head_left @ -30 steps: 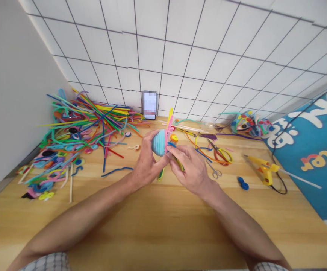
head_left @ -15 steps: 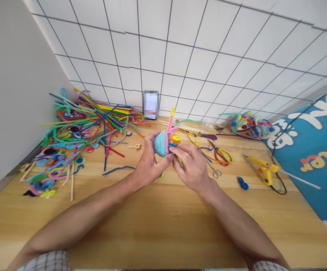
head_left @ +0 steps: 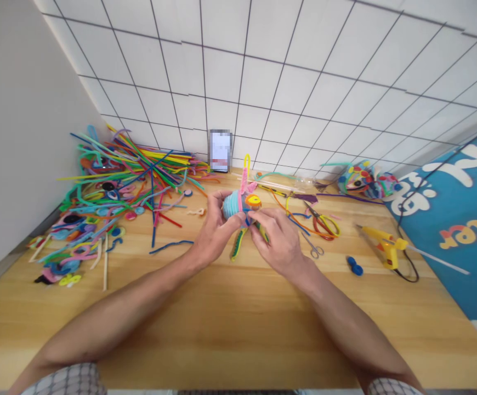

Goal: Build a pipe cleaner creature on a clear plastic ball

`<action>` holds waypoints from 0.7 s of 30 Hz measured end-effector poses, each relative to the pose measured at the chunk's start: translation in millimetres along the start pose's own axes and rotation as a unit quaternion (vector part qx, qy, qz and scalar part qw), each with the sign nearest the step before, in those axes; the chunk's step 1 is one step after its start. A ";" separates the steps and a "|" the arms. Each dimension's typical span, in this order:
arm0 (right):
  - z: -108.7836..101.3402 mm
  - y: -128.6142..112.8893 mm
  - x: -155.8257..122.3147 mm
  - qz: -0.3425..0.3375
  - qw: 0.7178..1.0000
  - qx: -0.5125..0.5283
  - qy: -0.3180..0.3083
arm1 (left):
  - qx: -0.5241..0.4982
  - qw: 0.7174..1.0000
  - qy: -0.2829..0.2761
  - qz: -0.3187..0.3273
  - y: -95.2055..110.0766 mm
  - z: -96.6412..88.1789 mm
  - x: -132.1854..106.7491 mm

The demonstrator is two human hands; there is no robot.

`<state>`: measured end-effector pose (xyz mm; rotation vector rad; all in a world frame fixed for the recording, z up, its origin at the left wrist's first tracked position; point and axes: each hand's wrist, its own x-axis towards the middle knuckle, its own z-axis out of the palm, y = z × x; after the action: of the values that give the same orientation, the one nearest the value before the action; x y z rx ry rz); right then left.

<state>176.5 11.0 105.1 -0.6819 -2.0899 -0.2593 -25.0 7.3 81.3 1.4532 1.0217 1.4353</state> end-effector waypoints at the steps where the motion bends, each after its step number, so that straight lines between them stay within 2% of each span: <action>1: 0.0 -0.4 0.8 -0.002 1.000 -0.001 0.002 | -0.006 1.000 0.005 -0.001 -0.6 0.8 0.3; 6: 1.9 -1.3 3.6 -0.002 1.000 0.014 0.012 | -0.048 0.998 0.032 -0.010 -0.7 5.1 1.5; 10: 3.0 -1.3 3.1 0.026 0.997 0.067 0.019 | -0.084 0.995 0.056 -0.020 -2.4 5.8 3.2; 16: 3.8 3.3 -1.3 0.169 0.971 0.163 0.045 | -0.144 0.987 0.056 -0.036 -7.9 5.3 5.1; 19: 8.1 7.2 -4.4 0.232 0.951 0.204 0.033 | -0.161 0.984 0.051 -0.052 -8.1 5.2 5.3; 21: 11.9 8.6 -6.0 0.249 0.944 0.214 0.020 | -0.165 0.984 0.046 -0.059 -8.0 4.8 5.6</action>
<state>175.7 21.0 92.7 -0.8913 -1.7754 0.4502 -20.2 15.0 75.6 1.0800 0.8617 1.5150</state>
